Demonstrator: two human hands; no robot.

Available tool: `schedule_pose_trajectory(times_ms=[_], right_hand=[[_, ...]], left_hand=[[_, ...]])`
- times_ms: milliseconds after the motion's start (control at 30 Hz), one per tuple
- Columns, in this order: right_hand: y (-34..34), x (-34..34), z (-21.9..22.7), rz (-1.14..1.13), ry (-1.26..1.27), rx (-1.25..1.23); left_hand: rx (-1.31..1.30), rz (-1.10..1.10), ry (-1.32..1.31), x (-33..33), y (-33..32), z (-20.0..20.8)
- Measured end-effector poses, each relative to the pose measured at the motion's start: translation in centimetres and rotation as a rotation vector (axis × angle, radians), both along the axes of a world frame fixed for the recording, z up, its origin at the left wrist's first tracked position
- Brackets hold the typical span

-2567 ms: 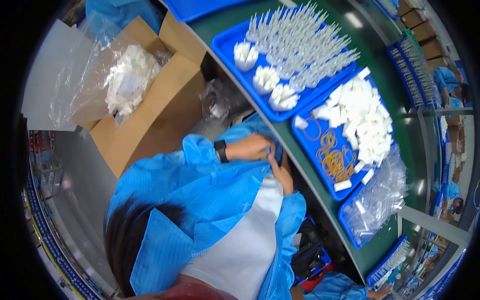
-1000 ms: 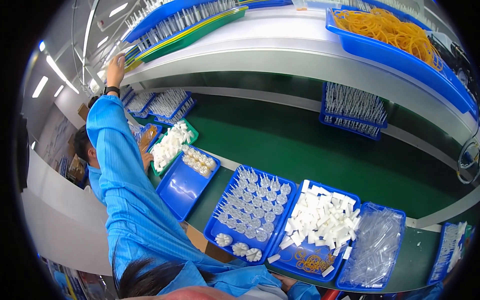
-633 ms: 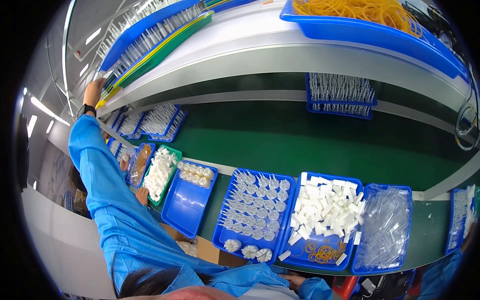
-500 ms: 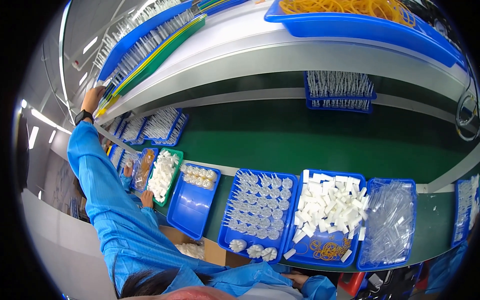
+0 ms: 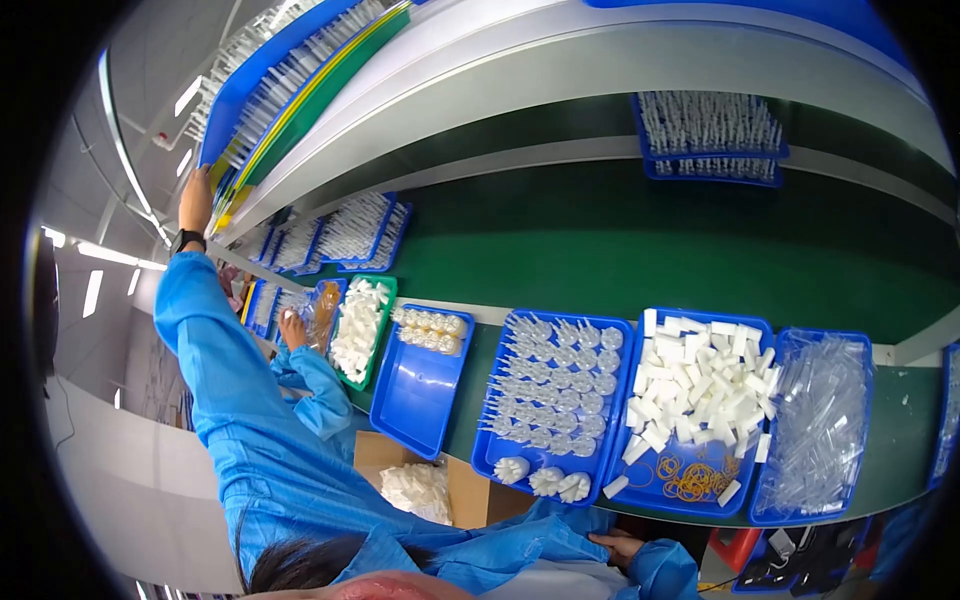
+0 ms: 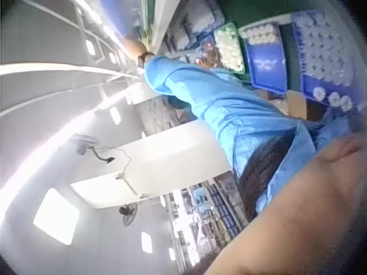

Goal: The person attaches foam pieces onto plastic multi-prong holders by hand, moves trays of components onto an upper shelf, and slides clear plastic covers over the assembled parts.

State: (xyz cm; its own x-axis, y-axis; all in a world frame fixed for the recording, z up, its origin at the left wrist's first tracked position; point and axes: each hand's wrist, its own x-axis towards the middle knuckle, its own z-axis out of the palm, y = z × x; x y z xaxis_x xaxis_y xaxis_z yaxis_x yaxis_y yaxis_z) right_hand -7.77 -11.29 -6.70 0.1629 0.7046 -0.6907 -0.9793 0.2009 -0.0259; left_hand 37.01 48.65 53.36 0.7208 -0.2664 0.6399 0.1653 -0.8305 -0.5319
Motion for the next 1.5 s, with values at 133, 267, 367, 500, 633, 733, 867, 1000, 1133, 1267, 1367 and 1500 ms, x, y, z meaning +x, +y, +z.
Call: schedule_pose_trajectory(times_ms=[133, 267, 367, 500, 633, 733, 867, 1000, 1133, 1267, 1367, 1500], right_hand=[[0.1, -0.7, -1.5, -0.021, -0.032, 0.039], [0.2, -1.4, -1.4, -0.039, -0.029, 0.078], [-0.1, -1.2, -1.5, 0.04, -0.029, 0.047], [-0.5, -0.6, 0.0, 0.046, -0.052, -0.006], [-0.7, 0.8, 2.9, 0.093, -0.05, -0.098], [-1.0, -0.4, 2.3, 0.056, -0.055, -0.11], [-0.9, -0.7, 1.8, 0.033, -0.045, -0.069], [-0.3, -0.4, 1.1, 0.059, -0.068, 0.02], [0.0, 0.3, 2.5, 0.06, -0.086, -0.018], [-0.5, 0.2, 1.4, 0.068, -0.076, 0.012], [-1.2, -0.4, 1.1, 0.062, -0.084, 0.012], [-2.8, -2.7, -1.4, 0.064, -0.142, -0.007]], left_hand=[[-0.015, -0.043, -0.097, 0.8, 1.0, 1.2], [-0.203, -0.025, -0.133, 2.0, -0.9, -0.4], [-0.181, 0.055, -0.231, 2.1, -0.2, 0.3], [-0.287, -0.04, -0.149, 1.0, 0.5, 0.5], [-0.844, 0.013, -0.02, 1.2, 2.9, 2.1], [-0.969, -0.046, 0.003, 2.5, 2.7, 2.0], [-0.87, 0.033, -0.005, 2.3, 2.3, 3.1], [-0.316, 0.097, -0.278, 2.0, 2.8, 5.5], [-0.177, 0.014, -0.552, -1.3, -0.1, 5.8], [-0.098, 0.095, -0.659, -4.3, -2.2, 5.5], [-0.012, 0.137, -0.702, -6.9, -2.5, 4.8], [0.289, 0.081, -0.798, -13.5, 0.9, 5.6]])
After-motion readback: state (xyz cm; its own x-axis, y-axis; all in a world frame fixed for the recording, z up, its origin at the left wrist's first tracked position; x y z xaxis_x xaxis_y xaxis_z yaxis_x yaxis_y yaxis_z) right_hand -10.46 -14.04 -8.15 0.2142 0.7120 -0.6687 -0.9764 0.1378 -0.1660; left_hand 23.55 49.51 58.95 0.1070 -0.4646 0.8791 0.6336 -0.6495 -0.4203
